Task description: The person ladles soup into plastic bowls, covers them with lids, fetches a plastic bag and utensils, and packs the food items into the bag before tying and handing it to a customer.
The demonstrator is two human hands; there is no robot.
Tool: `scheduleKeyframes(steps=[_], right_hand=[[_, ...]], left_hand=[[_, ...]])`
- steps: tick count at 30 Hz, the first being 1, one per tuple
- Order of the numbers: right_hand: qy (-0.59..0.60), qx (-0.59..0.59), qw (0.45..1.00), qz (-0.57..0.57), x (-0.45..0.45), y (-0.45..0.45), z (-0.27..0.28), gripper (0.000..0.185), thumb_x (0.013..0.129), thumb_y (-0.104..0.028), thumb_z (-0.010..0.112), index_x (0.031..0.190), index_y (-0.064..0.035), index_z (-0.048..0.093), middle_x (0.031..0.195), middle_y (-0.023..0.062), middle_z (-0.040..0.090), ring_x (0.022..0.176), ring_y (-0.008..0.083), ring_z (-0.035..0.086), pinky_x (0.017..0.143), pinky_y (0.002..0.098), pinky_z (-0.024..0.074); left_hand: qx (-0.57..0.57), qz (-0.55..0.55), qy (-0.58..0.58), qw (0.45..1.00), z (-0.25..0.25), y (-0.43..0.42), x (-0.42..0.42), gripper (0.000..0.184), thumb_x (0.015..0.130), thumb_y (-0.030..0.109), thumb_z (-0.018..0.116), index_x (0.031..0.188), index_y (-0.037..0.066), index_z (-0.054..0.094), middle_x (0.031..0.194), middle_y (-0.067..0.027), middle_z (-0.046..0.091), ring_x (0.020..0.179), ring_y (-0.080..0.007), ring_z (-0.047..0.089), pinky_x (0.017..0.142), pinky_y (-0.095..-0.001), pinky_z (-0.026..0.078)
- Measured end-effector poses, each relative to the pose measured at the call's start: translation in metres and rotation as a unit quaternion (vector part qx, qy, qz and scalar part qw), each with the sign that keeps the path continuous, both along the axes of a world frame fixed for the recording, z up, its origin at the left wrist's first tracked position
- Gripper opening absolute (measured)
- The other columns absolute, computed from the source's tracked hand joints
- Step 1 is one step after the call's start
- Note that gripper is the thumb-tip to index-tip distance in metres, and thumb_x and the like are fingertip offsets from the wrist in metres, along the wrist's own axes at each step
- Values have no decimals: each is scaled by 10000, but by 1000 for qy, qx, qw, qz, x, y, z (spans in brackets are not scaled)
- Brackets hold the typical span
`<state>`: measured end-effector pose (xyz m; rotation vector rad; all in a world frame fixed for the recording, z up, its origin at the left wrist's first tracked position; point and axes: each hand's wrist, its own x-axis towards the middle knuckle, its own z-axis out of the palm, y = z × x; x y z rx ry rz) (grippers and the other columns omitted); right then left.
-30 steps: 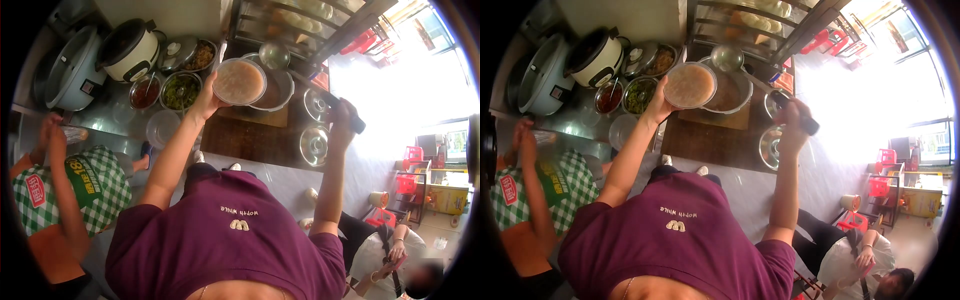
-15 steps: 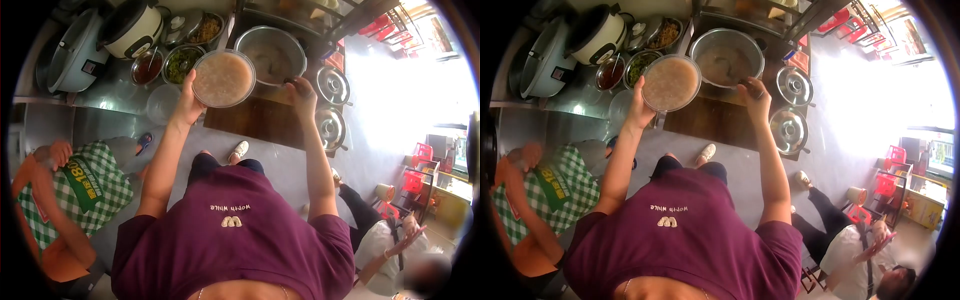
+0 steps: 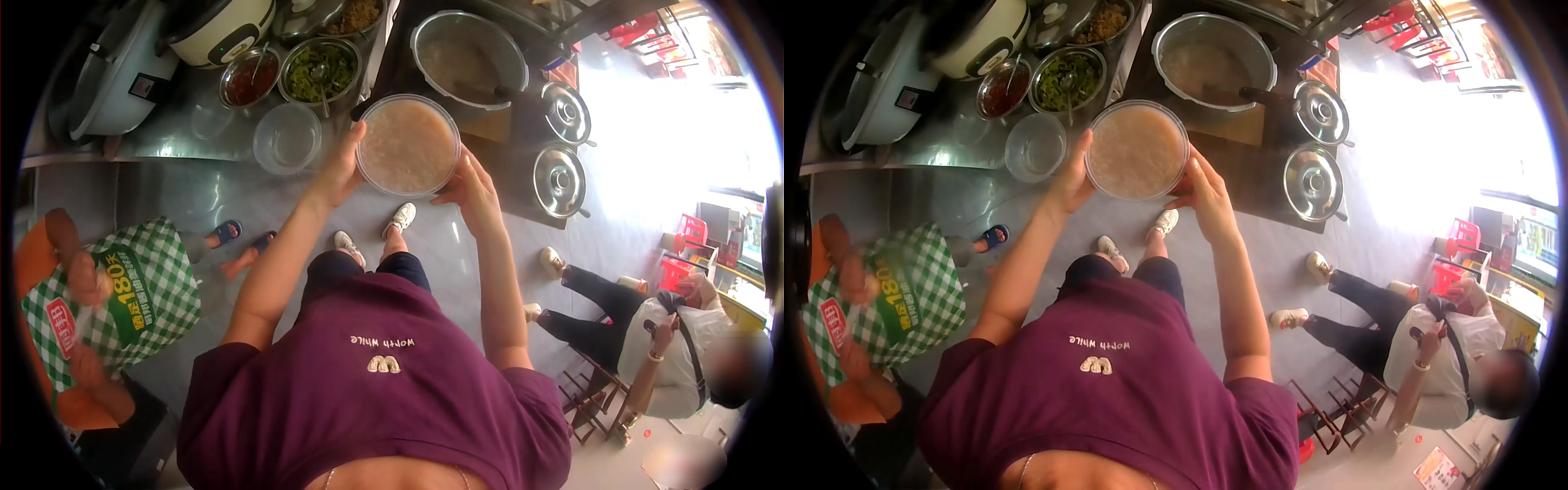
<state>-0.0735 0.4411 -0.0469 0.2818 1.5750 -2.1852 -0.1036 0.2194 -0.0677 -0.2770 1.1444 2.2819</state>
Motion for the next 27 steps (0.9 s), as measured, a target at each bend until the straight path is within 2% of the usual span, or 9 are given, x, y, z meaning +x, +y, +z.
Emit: scheduleKeyframes(steps=[9, 12, 14, 17, 18, 19, 21, 23, 27], right_hand=[[-27, 58, 995, -73, 14, -13, -54, 442, 929, -224, 360, 1328, -33, 375, 1134, 106, 562, 881, 153, 599, 579, 280, 539], [-34, 58, 995, -77, 11, -10, -84, 427, 928, -211, 357, 1315, -38, 397, 1124, 105, 570, 874, 153, 606, 575, 278, 539], [-32, 52, 995, -82, 5, -7, -108, 424, 928, -208, 360, 1314, -38, 397, 1097, 99, 586, 842, 151, 616, 571, 273, 537], [-56, 15, 992, -112, 1, -10, -125, 387, 935, -214, 401, 1288, -61, 445, 994, 55, 601, 739, 108, 580, 588, 223, 504], [-46, 1, 993, -108, 1, -6, -145, 389, 931, -220, 422, 1286, -64, 449, 995, 47, 602, 745, 109, 576, 605, 223, 500], [-52, -13, 991, -122, -1, -5, -155, 393, 925, -216, 441, 1288, -66, 447, 977, 51, 603, 718, 113, 574, 583, 232, 503], [-76, -1, 990, -118, -8, 0, -171, 394, 918, -211, 459, 1285, -68, 450, 943, 66, 602, 660, 125, 580, 549, 243, 507], [-69, 19, 994, -87, -12, 3, -181, 397, 926, -236, 411, 1297, -97, 430, 1030, 97, 599, 724, 169, 616, 588, 283, 538], [-87, -6, 991, -104, -20, 10, -195, 396, 921, -206, 439, 1303, -101, 428, 970, 95, 603, 680, 162, 614, 574, 279, 538]], left_hand=[[-40, -35, -45, 998, -80, 3, 9, 640, 913, 558, 300, 1298, 54, 390, 1263, -79, 475, 1146, -159, 462, 935, -318, 386], [-47, -28, -29, 998, -110, 7, 6, 663, 917, 557, 281, 1296, 24, 390, 1280, -108, 456, 1175, -189, 434, 962, -321, 358], [-130, -15, 8, 991, -143, 8, 3, 709, 913, 566, 271, 1316, -12, 349, 1335, -128, 398, 1221, -207, 388, 1009, -310, 302], [-285, 7, 38, 958, -153, 11, 3, 758, 910, 576, 256, 1337, -48, 296, 1390, -156, 320, 1279, -229, 308, 1053, -304, 229], [-339, 15, 49, 939, -153, 13, 0, 771, 909, 578, 251, 1343, -58, 280, 1404, -165, 296, 1297, -235, 280, 1064, -304, 206], [-292, 41, 50, 954, -159, 14, -2, 706, 918, 553, 281, 1302, -32, 374, 1309, -142, 426, 1203, -215, 387, 985, -296, 306], [-340, 37, 70, 937, -178, 16, -10, 711, 914, 558, 283, 1302, -29, 382, 1317, -154, 426, 1232, -233, 371, 999, -296, 298], [-380, 27, 48, 923, -189, 17, -14, 700, 921, 546, 271, 1291, -36, 392, 1313, -163, 429, 1224, -252, 382, 1005, -308, 299], [-441, 4, 72, 895, -224, 12, -22, 702, 928, 534, 259, 1259, -65, 414, 1297, -203, 437, 1204, -297, 409, 998, -335, 318]])
